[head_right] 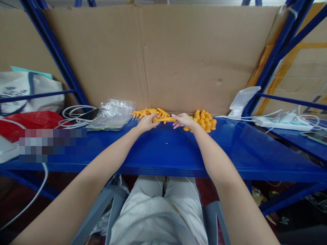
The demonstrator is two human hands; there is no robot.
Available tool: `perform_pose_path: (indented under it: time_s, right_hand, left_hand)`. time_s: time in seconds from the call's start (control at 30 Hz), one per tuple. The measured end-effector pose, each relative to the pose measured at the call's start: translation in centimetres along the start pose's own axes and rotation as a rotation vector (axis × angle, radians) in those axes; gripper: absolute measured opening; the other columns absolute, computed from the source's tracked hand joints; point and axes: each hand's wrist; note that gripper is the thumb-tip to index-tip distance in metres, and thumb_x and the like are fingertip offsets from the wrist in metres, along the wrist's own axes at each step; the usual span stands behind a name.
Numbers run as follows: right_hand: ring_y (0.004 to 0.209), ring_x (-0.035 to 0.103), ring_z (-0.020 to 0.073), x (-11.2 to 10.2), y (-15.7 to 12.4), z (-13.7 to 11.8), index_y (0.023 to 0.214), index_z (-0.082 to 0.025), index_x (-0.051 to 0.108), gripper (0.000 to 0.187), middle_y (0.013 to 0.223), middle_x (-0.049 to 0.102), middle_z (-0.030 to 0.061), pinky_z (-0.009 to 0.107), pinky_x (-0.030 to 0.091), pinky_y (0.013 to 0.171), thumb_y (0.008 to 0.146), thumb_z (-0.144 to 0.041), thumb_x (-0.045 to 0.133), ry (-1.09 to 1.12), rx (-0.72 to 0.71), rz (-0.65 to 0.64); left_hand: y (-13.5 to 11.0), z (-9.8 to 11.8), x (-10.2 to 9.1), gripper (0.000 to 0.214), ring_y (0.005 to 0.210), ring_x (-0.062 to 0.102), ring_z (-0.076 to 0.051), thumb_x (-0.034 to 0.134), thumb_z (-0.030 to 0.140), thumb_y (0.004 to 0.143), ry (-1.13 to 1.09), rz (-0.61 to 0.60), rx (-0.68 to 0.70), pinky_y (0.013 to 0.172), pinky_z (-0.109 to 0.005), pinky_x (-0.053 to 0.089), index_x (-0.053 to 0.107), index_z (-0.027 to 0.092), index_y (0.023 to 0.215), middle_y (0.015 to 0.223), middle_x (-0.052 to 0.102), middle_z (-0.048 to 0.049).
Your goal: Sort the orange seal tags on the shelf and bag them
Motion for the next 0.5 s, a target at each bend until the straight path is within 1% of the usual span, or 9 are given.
perform_pose_path:
  time_s: [0.07, 0.13, 0.2, 0.23, 0.27, 0.33, 0.43, 0.5]
  right_hand:
    - [0.077, 0.077, 0.0180, 0.08, 0.16, 0.12, 0.112, -0.014, 0.064, 0.034, 0.101, 0.078, 0.0161, 0.026, 0.057, 0.073, 0.104, -0.042, 0.046, 0.013, 0.008, -0.015]
    - [0.078, 0.077, 0.0168, 0.00, 0.25, 0.30, 0.125, -0.016, 0.057, 0.030, 0.106, 0.077, 0.0149, 0.025, 0.057, 0.075, 0.102, -0.035, 0.053, 0.049, 0.013, -0.051]
    - [0.079, 0.076, 0.0151, -0.16, 0.28, 0.45, 0.134, -0.019, 0.050, 0.037, 0.110, 0.077, 0.0130, 0.024, 0.057, 0.078, 0.099, -0.026, 0.060, 0.092, 0.011, -0.080]
    - [0.079, 0.076, 0.0145, -0.23, 0.30, 0.50, 0.135, -0.019, 0.048, 0.040, 0.111, 0.077, 0.0124, 0.024, 0.057, 0.079, 0.097, -0.023, 0.061, 0.108, 0.011, -0.086]
    - [0.078, 0.076, 0.0141, -0.28, 0.32, 0.52, 0.134, -0.019, 0.048, 0.039, 0.109, 0.077, 0.0120, 0.024, 0.057, 0.078, 0.097, -0.021, 0.061, 0.120, 0.014, -0.085]
    - [0.073, 0.075, 0.0141, -0.31, 0.41, 0.55, 0.127, -0.018, 0.052, 0.030, 0.102, 0.078, 0.0112, 0.023, 0.057, 0.074, 0.098, -0.023, 0.060, 0.143, 0.026, -0.078]
    - [0.064, 0.073, 0.0144, -0.25, 0.63, 0.66, 0.109, -0.017, 0.057, 0.016, 0.084, 0.078, 0.0094, 0.022, 0.056, 0.065, 0.099, -0.030, 0.060, 0.171, 0.043, -0.110]
    - [0.059, 0.071, 0.0144, -0.22, 0.71, 0.82, 0.098, -0.017, 0.059, 0.016, 0.073, 0.076, 0.0079, 0.021, 0.055, 0.062, 0.099, -0.033, 0.060, 0.174, 0.047, -0.137]
  left_hand:
    - [-0.05, 0.09, -0.07, 0.032, 0.100, 0.070, -0.026, 0.066, 0.030, 0.086, 0.014, -0.007, -0.008, 0.085, -0.029, 0.048, 0.064, 0.017, 0.115, 0.096, 0.074, -0.0075]
    - [-0.08, 0.12, -0.12, 0.033, 0.103, 0.069, -0.027, 0.066, 0.031, 0.086, 0.036, -0.007, -0.019, 0.087, -0.030, 0.048, 0.064, 0.017, 0.116, 0.102, 0.074, -0.0087]
    - [-0.08, 0.08, -0.14, 0.034, 0.105, 0.069, -0.027, 0.066, 0.031, 0.086, 0.054, 0.001, -0.029, 0.088, -0.031, 0.049, 0.064, 0.018, 0.117, 0.106, 0.074, -0.0091]
    - [-0.07, 0.03, -0.14, 0.034, 0.106, 0.069, -0.028, 0.066, 0.032, 0.086, 0.057, 0.005, -0.032, 0.088, -0.031, 0.049, 0.064, 0.018, 0.118, 0.108, 0.074, -0.0092]
    - [-0.06, -0.03, -0.13, 0.034, 0.106, 0.069, -0.028, 0.065, 0.032, 0.086, 0.058, 0.009, -0.033, 0.089, -0.031, 0.049, 0.064, 0.018, 0.118, 0.109, 0.074, -0.0093]
    - [-0.02, -0.17, -0.08, 0.033, 0.107, 0.069, -0.028, 0.065, 0.032, 0.086, 0.056, 0.016, -0.027, 0.089, -0.032, 0.050, 0.064, 0.019, 0.116, 0.109, 0.074, -0.0093]
    - [0.04, -0.41, 0.10, 0.031, 0.105, 0.070, -0.028, 0.065, 0.031, 0.085, 0.049, 0.017, 0.007, 0.088, -0.032, 0.050, 0.064, 0.019, 0.114, 0.105, 0.075, -0.0086]
    - [0.07, -0.56, 0.27, 0.031, 0.103, 0.070, -0.027, 0.065, 0.030, 0.085, 0.040, 0.014, 0.032, 0.088, -0.032, 0.051, 0.064, 0.018, 0.113, 0.100, 0.076, -0.0082]
Point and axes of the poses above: each hand's wrist, its own y-axis towards the middle knuckle, its own x-axis out of the palm, z = x × y
